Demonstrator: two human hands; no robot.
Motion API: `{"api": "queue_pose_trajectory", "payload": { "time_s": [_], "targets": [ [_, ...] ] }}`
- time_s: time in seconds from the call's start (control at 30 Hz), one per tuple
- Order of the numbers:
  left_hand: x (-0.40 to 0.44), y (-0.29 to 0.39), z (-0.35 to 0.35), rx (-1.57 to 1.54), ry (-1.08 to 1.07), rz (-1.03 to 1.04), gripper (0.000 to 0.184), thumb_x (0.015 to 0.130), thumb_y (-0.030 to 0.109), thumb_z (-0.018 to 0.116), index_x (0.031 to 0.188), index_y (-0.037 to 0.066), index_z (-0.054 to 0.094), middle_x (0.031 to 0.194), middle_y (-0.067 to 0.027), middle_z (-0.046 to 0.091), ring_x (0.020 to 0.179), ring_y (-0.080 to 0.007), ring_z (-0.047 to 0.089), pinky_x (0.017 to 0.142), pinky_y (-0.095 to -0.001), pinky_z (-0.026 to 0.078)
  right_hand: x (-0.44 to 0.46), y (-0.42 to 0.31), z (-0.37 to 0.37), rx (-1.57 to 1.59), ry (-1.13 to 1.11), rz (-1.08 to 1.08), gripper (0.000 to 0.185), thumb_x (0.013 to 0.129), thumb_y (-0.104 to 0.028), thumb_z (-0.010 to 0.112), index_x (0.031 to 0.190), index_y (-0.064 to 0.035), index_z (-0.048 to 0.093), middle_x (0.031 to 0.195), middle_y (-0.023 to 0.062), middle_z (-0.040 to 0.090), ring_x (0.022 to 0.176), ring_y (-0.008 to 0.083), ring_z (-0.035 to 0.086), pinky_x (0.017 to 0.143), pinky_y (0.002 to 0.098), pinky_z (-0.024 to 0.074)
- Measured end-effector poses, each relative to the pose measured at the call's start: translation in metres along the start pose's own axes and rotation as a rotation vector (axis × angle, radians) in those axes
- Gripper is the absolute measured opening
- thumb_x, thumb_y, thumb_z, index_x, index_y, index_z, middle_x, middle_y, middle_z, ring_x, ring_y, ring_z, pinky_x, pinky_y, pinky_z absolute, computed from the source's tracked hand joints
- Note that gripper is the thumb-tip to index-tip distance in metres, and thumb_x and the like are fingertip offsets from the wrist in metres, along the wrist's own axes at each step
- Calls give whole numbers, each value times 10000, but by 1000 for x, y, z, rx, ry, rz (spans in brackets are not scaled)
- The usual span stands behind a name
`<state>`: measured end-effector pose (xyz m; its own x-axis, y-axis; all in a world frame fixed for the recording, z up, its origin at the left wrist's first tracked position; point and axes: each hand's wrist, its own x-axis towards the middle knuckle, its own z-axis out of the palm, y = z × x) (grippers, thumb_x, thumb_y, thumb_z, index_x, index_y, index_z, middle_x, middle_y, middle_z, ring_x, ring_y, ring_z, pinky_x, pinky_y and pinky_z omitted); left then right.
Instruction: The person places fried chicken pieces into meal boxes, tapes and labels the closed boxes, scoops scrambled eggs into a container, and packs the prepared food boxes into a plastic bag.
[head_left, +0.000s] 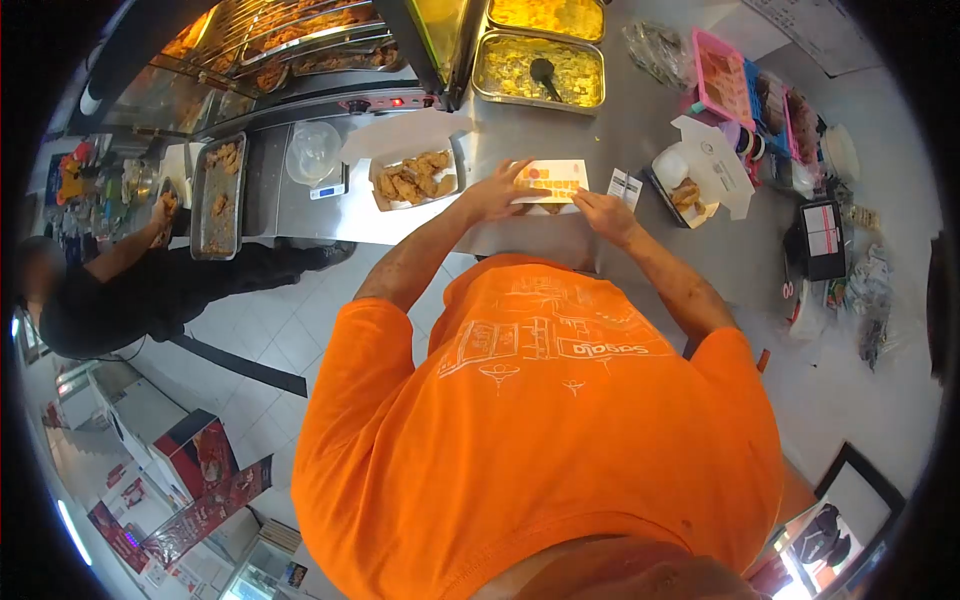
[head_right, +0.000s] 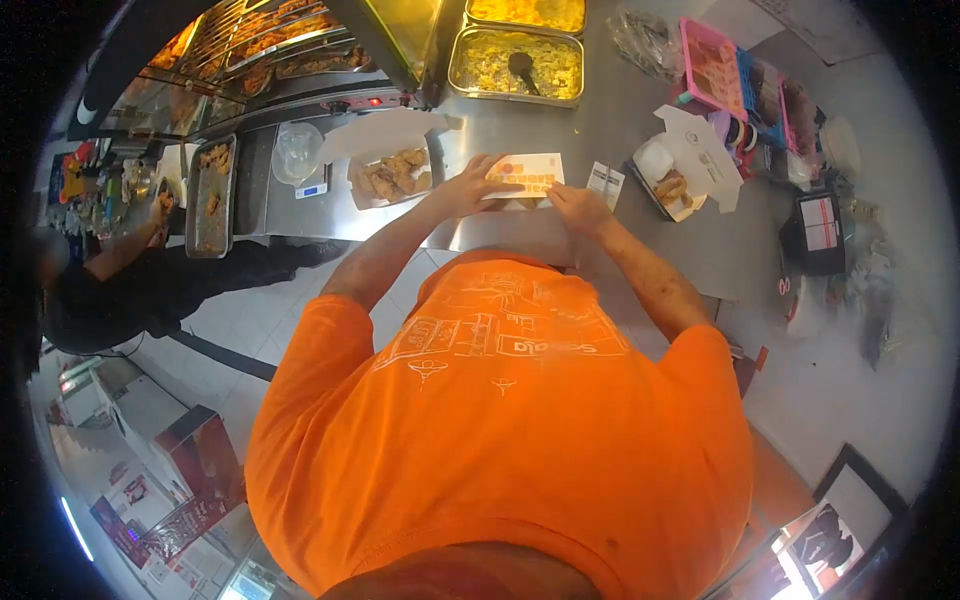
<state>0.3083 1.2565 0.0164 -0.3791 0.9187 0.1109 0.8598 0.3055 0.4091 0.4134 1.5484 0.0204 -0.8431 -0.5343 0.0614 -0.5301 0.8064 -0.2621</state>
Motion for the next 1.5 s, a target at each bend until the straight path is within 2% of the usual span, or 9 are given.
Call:
{"api": "queue_pose_trajectory", "payload": {
  "time_s": [0.37, 0.6, 0.67, 0.77, 1.0, 1.07, 1.27, 1.33, 1.5],
  "targets": [
    [3, 24, 38, 78, 60, -277, 571, 898, 428, 614, 1429, 258, 490, 1586, -161, 266, 1485, -423, 149, 1183, -655, 68, 17, -19, 8, -160, 142, 131, 370, 849, -142, 597, 1176, -279, 703, 1113, 51, 617, 1033, 250, 564, 863, 393, 478],
    [-21, -74, -116, 536, 509, -676, 462, 965, 474, 507, 1199, 100, 642, 1364, -159, 556, 1362, -325, 443, 1076, -633, 320, 87, -12, -13, -173, 123, 334, 457, 754, -83, 672, 1194, -207, 684, 1185, 81, 612, 1132, 275, 546, 926, 425, 460],
    [-56, -86, -172, 263, 140, -1083, 462, 975, 463, 484, 1174, 85, 658, 1092, -177, 696, 1136, -324, 635, 1037, -567, 398, 111, -25, -16, -136, 215, 295, 455, 755, -85, 665, 1200, -182, 676, 1220, 99, 608, 1183, 290, 530, 979, 431, 447],
    [-136, -191, -89, -13, -85, -955, 474, 936, 465, 543, 1183, 73, 644, 947, -180, 715, 952, -338, 689, 965, -530, 469, 158, -66, -20, 165, 294, 190, 451, 771, -87, 647, 1220, -131, 652, 1251, 140, 601, 1232, 333, 514, 1061, 447, 413],
    [-195, -99, 9, 379, 685, -986, 776, 856, 275, 685, 1434, -100, 327, 1411, -313, 438, 1281, -450, 468, 1040, -529, 391, 228, -144, 64, 644, 244, 449, 404, 850, -150, 640, 1228, -7, 624, 1366, 249, 540, 1249, 399, 528, 1074, 439, 412],
    [-180, -77, -8, -309, 526, -1378, 690, 918, 250, 622, 1430, -112, 331, 1296, -308, 559, 1167, -453, 567, 1077, -461, 380, 239, -156, 88, 658, 400, 579, 406, 859, -176, 655, 1214, 19, 632, 1313, 275, 578, 1203, 406, 570, 1034, 438, 448],
    [-203, -56, -16, -596, 750, -1163, 505, 958, 298, 576, 1348, -19, 528, 1253, -243, 621, 1203, -359, 588, 1060, -407, 405, 232, -113, 131, 1062, -11, 626, 432, 898, -260, 695, 1189, 55, 635, 1029, 165, 727, 937, 245, 695, 859, 330, 517],
    [-218, -75, 15, -427, 935, -999, 489, 968, 334, 575, 1305, -20, 573, 1240, -195, 644, 1198, -306, 592, 1048, -375, 413, 226, -102, 108, 1041, 10, 639, 403, 919, -269, 681, 1160, 52, 643, 1031, 137, 721, 939, 191, 674, 849, 305, 507],
    [-207, -35, -39, -1180, 956, -1095, 450, 1023, 366, 492, 1226, -11, 626, 1121, -109, 656, 1043, -182, 595, 942, -318, 450, 217, -104, 93, 1108, 206, 685, 362, 960, -298, 631, 1123, 24, 660, 1044, 107, 706, 976, 162, 642, 854, 287, 486]
  ]
}}
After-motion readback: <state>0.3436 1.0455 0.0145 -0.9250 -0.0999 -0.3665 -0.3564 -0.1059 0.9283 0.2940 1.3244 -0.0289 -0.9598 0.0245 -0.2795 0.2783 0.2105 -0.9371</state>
